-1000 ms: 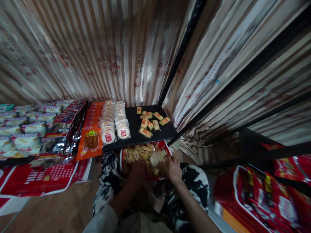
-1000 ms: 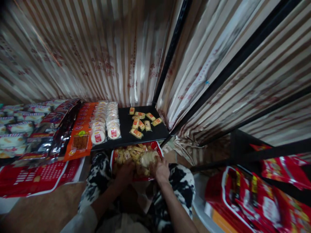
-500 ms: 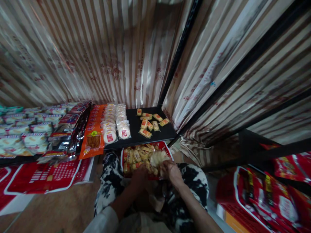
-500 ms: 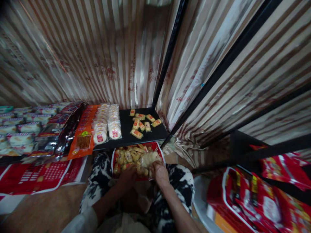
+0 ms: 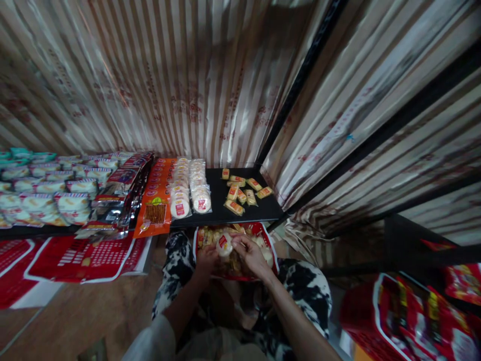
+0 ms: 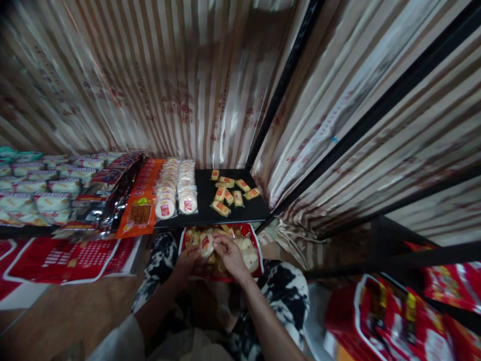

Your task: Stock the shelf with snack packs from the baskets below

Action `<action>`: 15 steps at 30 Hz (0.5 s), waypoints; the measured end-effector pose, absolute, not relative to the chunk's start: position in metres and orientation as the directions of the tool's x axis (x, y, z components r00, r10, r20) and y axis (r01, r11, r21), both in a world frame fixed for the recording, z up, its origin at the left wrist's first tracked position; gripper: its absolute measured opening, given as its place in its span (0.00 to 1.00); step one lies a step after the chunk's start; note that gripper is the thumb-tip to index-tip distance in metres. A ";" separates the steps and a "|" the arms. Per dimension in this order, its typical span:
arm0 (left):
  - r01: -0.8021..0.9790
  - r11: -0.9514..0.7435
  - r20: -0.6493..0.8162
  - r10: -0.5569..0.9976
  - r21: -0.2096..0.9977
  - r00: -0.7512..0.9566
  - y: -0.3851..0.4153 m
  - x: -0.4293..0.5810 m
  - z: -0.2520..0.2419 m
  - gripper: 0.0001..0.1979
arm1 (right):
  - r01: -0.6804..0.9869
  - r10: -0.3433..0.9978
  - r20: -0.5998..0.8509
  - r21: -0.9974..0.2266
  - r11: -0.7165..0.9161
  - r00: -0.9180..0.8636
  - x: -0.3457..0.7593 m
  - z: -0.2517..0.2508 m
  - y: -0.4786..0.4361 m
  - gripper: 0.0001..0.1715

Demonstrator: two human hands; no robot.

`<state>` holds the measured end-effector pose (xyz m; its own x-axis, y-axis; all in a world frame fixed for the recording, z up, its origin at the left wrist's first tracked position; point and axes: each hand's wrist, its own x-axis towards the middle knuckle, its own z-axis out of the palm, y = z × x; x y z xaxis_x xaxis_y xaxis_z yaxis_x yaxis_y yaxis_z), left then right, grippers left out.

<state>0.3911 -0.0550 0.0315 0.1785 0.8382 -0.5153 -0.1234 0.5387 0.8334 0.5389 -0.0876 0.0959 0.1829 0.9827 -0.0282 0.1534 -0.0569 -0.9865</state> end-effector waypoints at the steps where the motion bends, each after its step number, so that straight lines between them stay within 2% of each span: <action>1: -0.150 0.550 -0.524 0.832 0.822 0.182 -0.053 0.387 0.031 0.20 | 0.135 0.983 -0.033 -0.989 -0.058 0.183 0.536 0.097 -0.086 0.19; 7: -0.321 0.563 -0.532 0.826 0.762 0.186 -0.049 0.370 0.034 0.33 | 0.066 0.980 -0.063 -0.995 -0.076 0.188 0.524 0.104 -0.081 0.19; 12: -0.373 0.534 -0.525 0.840 0.759 0.134 -0.048 0.364 0.049 0.35 | 0.037 0.978 -0.105 -0.993 -0.113 0.179 0.520 0.103 -0.077 0.20; 15: -0.376 0.542 -0.523 0.837 0.752 0.160 -0.047 0.361 0.059 0.34 | -0.048 0.966 -0.139 -0.990 -0.132 0.216 0.517 0.097 -0.074 0.20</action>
